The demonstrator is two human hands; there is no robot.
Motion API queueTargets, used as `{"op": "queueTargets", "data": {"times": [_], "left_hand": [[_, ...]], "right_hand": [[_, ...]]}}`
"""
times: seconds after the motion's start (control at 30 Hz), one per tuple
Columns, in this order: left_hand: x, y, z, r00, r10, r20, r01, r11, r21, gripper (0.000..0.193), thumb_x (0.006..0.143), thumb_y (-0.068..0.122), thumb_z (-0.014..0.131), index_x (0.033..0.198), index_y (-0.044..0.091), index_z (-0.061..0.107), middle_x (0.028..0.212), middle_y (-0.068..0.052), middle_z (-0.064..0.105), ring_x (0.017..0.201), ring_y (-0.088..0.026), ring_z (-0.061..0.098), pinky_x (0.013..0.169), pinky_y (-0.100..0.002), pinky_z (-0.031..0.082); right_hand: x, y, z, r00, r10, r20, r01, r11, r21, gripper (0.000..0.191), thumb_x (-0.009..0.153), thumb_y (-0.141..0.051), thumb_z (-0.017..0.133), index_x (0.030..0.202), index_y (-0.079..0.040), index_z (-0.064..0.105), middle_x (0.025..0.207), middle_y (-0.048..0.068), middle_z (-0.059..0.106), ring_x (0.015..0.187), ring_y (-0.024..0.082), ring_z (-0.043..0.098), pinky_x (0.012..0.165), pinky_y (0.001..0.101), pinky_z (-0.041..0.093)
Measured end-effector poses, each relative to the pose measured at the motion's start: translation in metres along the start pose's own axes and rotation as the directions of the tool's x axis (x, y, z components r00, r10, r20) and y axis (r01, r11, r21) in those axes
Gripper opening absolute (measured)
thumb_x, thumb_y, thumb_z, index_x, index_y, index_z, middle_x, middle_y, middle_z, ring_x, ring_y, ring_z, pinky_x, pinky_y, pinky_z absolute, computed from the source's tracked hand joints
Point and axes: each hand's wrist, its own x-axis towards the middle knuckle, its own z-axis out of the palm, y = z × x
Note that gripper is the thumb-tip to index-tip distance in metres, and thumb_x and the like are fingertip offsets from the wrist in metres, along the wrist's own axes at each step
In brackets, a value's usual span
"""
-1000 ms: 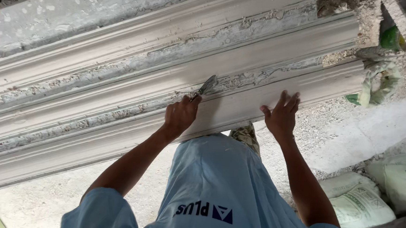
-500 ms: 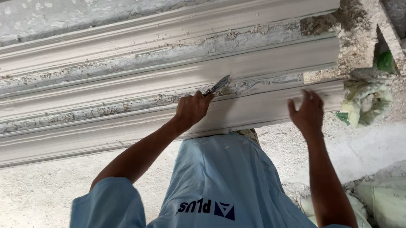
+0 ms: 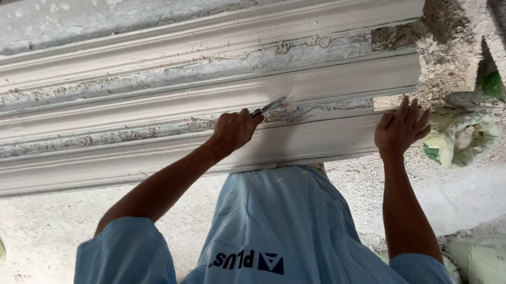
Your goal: The person uses a small hand scraper to remove dried plaster residue from decorative molding strips laid on the workshop floor. They run the scraper along the grooves of each molding, reposition pieces, and work along the lengths one section at a time.
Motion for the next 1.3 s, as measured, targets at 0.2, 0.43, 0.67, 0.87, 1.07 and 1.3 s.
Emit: {"op": "queueTargets", "data": {"times": [0.2, 0.43, 0.67, 0.87, 1.07, 1.3], "left_hand": [[0.037, 0.0, -0.024, 0.977, 0.129, 0.169, -0.161, 0.968, 0.194, 0.011, 0.104, 0.016, 0.062, 0.109, 0.016, 0.072, 0.076, -0.007, 0.066, 0.064, -0.019, 0.065, 0.05, -0.036, 0.047], [0.006, -0.004, -0.024, 0.998, 0.061, 0.009, -0.061, 0.998, -0.018, 0.028, 0.099, 0.018, 0.061, 0.124, 0.023, 0.073, 0.078, -0.013, 0.067, 0.048, -0.021, 0.063, 0.037, -0.037, 0.046], [0.004, 0.003, 0.013, 0.99, -0.022, -0.137, 0.015, 0.999, -0.052, 0.027, 0.098, 0.022, 0.061, 0.122, 0.024, 0.073, 0.077, -0.013, 0.067, 0.046, -0.023, 0.06, 0.037, -0.038, 0.046], [0.033, 0.037, 0.034, 0.929, 0.105, -0.356, -0.095, 0.994, 0.046, 0.024, 0.103, 0.019, 0.059, 0.123, 0.019, 0.072, 0.08, -0.011, 0.067, 0.048, -0.016, 0.059, 0.038, -0.036, 0.047], [0.02, 0.02, 0.024, 0.998, 0.007, -0.065, -0.005, 0.999, 0.036, 0.027, 0.103, 0.02, 0.057, 0.127, 0.022, 0.069, 0.075, -0.012, 0.065, 0.047, -0.018, 0.063, 0.034, -0.036, 0.047], [0.118, 0.122, 0.051, 0.951, 0.076, -0.301, -0.051, 0.995, 0.091, 0.028, 0.098, 0.02, 0.059, 0.124, 0.025, 0.068, 0.08, -0.005, 0.062, 0.061, -0.02, 0.067, 0.05, -0.039, 0.053]], "right_hand": [[-0.005, -0.002, -0.004, 1.0, -0.029, -0.002, 0.029, 1.0, -0.004, 0.06, 0.11, -0.037, 0.033, 0.16, -0.007, 0.045, 0.165, 0.023, 0.035, 0.152, 0.051, 0.015, 0.114, 0.0763, 0.004], [-0.001, 0.01, -0.009, 0.994, -0.106, -0.026, 0.107, 0.994, 0.025, 0.055, 0.113, -0.028, 0.04, 0.159, 0.002, 0.042, 0.165, 0.024, 0.038, 0.157, 0.05, 0.017, 0.116, 0.0785, -0.001], [0.01, 0.002, 0.0, 0.982, -0.15, -0.115, 0.157, 0.986, 0.052, 0.053, 0.113, -0.026, 0.043, 0.155, 0.005, 0.048, 0.162, 0.023, 0.045, 0.156, 0.046, 0.026, 0.122, 0.0691, 0.008], [0.007, 0.0, -0.004, 0.978, -0.175, -0.117, 0.181, 0.983, 0.041, 0.053, 0.112, -0.025, 0.044, 0.155, 0.004, 0.049, 0.161, 0.022, 0.046, 0.154, 0.045, 0.029, 0.123, 0.0668, 0.012], [0.01, -0.001, -0.005, 0.975, -0.168, -0.146, 0.175, 0.984, 0.039, 0.052, 0.11, -0.024, 0.045, 0.154, 0.003, 0.05, 0.16, 0.022, 0.047, 0.153, 0.046, 0.03, 0.123, 0.0667, 0.012], [0.011, 0.006, -0.011, 0.967, -0.212, -0.14, 0.212, 0.977, -0.013, 0.054, 0.109, -0.023, 0.051, 0.157, 0.003, 0.048, 0.161, 0.025, 0.043, 0.154, 0.047, 0.028, 0.123, 0.0687, 0.013]]}}
